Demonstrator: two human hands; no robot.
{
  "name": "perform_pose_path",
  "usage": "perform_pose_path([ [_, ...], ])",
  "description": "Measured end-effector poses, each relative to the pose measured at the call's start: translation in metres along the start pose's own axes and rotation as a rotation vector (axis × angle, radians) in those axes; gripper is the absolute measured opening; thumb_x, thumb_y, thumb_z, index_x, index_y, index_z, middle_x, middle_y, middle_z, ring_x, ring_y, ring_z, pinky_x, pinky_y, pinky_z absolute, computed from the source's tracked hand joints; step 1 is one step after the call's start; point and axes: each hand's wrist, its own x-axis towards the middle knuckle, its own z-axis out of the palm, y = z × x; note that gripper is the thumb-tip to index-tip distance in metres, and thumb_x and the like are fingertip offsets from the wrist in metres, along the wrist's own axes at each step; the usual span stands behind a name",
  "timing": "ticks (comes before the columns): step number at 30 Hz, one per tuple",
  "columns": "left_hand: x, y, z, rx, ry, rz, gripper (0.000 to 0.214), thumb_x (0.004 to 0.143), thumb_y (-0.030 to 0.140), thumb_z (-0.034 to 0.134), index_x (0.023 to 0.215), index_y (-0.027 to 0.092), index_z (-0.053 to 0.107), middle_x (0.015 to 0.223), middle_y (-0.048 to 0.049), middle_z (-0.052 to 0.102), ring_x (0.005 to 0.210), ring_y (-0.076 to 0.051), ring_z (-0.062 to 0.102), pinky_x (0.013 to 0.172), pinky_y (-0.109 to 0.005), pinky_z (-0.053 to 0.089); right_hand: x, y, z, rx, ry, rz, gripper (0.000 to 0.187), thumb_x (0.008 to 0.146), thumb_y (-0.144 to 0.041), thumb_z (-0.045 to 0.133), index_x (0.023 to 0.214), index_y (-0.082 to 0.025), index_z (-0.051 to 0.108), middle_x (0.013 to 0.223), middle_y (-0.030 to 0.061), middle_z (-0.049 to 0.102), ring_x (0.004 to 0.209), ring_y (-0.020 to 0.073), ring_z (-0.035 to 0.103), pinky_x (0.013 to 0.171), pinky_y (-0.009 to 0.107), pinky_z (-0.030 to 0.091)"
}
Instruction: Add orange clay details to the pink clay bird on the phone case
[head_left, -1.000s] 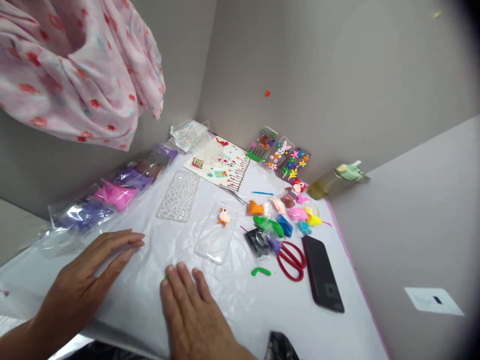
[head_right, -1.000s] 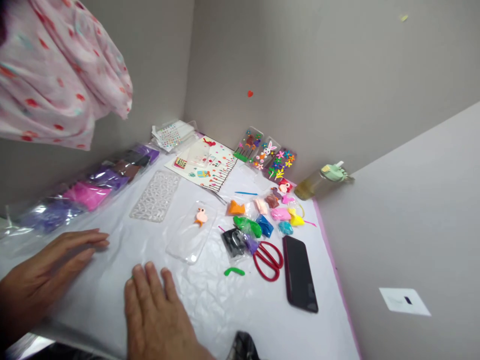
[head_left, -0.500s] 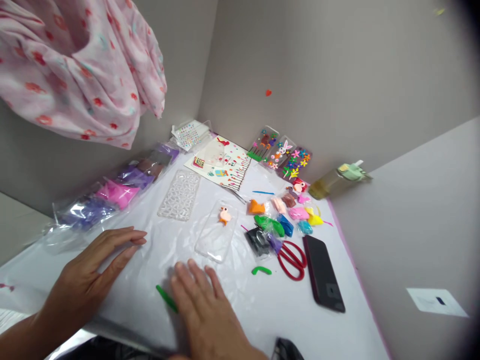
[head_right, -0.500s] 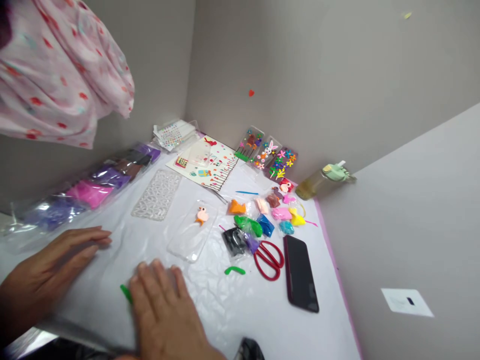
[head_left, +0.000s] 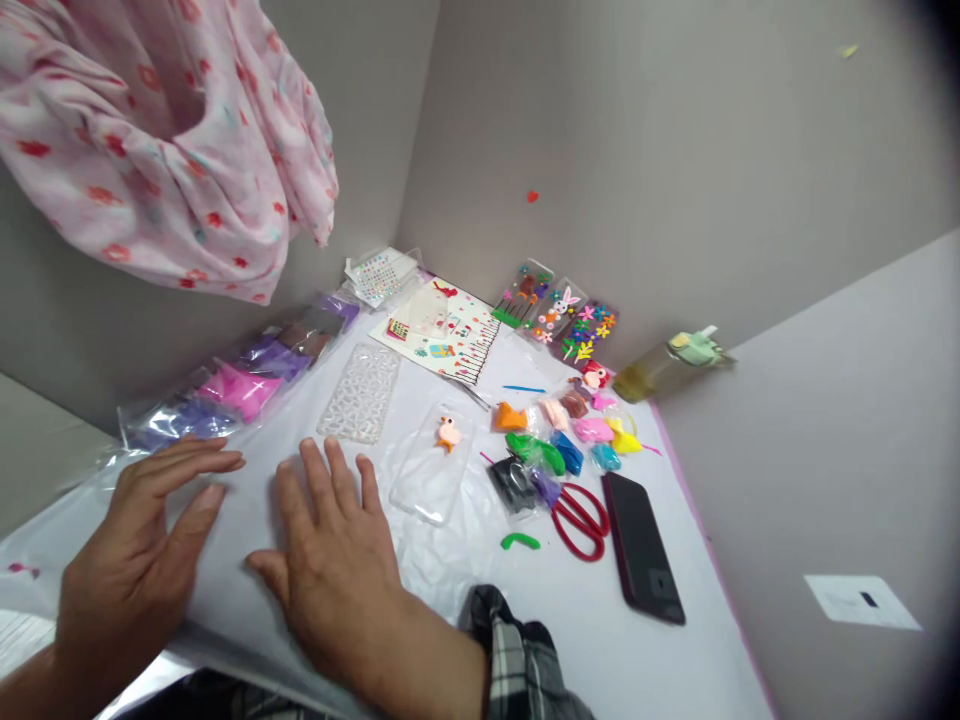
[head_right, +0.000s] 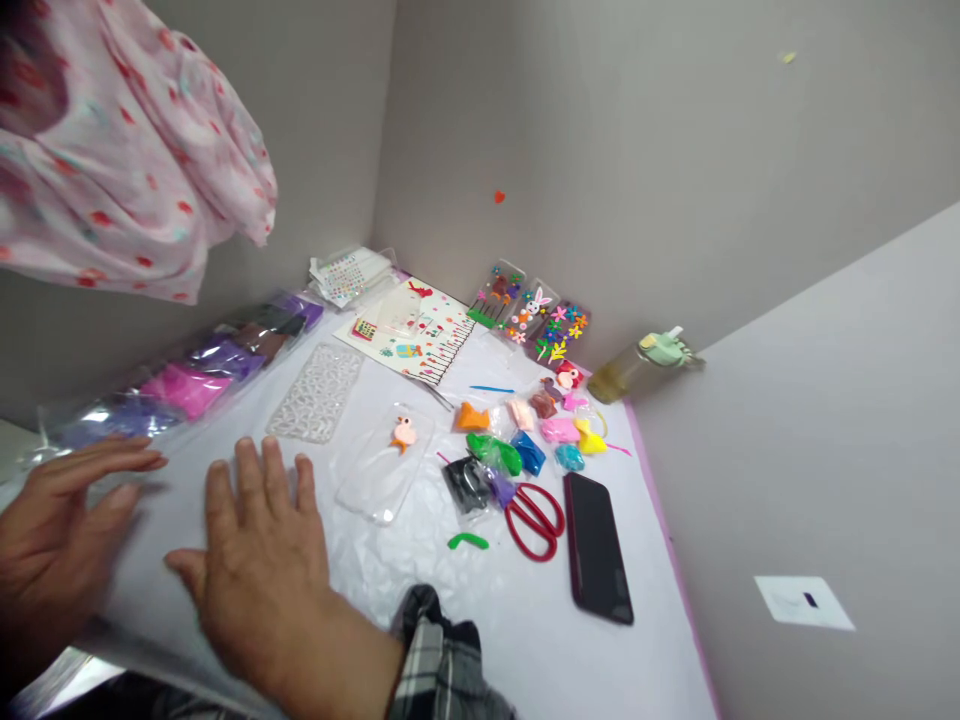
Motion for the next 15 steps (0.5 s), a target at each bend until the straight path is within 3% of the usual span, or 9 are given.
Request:
perform_pose_path([
  [6, 0.0, -0.005, 0.002, -0.077, 0.034, 0.026, 0.021, 0.105, 0.028, 0.055, 0.122, 0.023, 0.066, 0.128, -0.0088, 0.065, 0.14, -0.033, 0.056, 0.128, -0.059, 0.036, 0.01, 0.024, 0.008, -0.064, 0.013, 0.114, 0.069, 0.111, -0.053, 0.045, 0.165, -0.011, 0.034, 0.177, 0.0203, 0.027, 0.165, 0.0374, 0.021, 0.13, 0.063, 0.03],
  [12, 0.001, -0.001, -0.001, -0.077, 0.008, 0.062, 0.022, 0.105, 0.023, 0.054, 0.124, 0.02, 0.064, 0.131, -0.0106, 0.063, 0.142, -0.032, 0.054, 0.129, -0.058, 0.034, 0.008, 0.01, 0.009, -0.031, -0.006, -0.089, 0.068, 0.111, -0.056, 0.041, 0.164, -0.013, 0.036, 0.174, 0.0161, 0.036, 0.164, 0.0337, 0.026, 0.131, 0.056, 0.033],
  [15, 0.0, 0.0, 0.0, -0.09, 0.009, 0.043, 0.022, 0.105, 0.024, 0.055, 0.124, 0.021, 0.064, 0.131, -0.0103, 0.064, 0.142, -0.032, 0.054, 0.129, -0.058, 0.033, 0.012, 0.018, 0.01, -0.05, 0.011, 0.028, 0.07, 0.11, -0.057, 0.042, 0.164, -0.012, 0.036, 0.175, 0.0195, 0.033, 0.164, 0.0372, 0.026, 0.13, 0.061, 0.032],
])
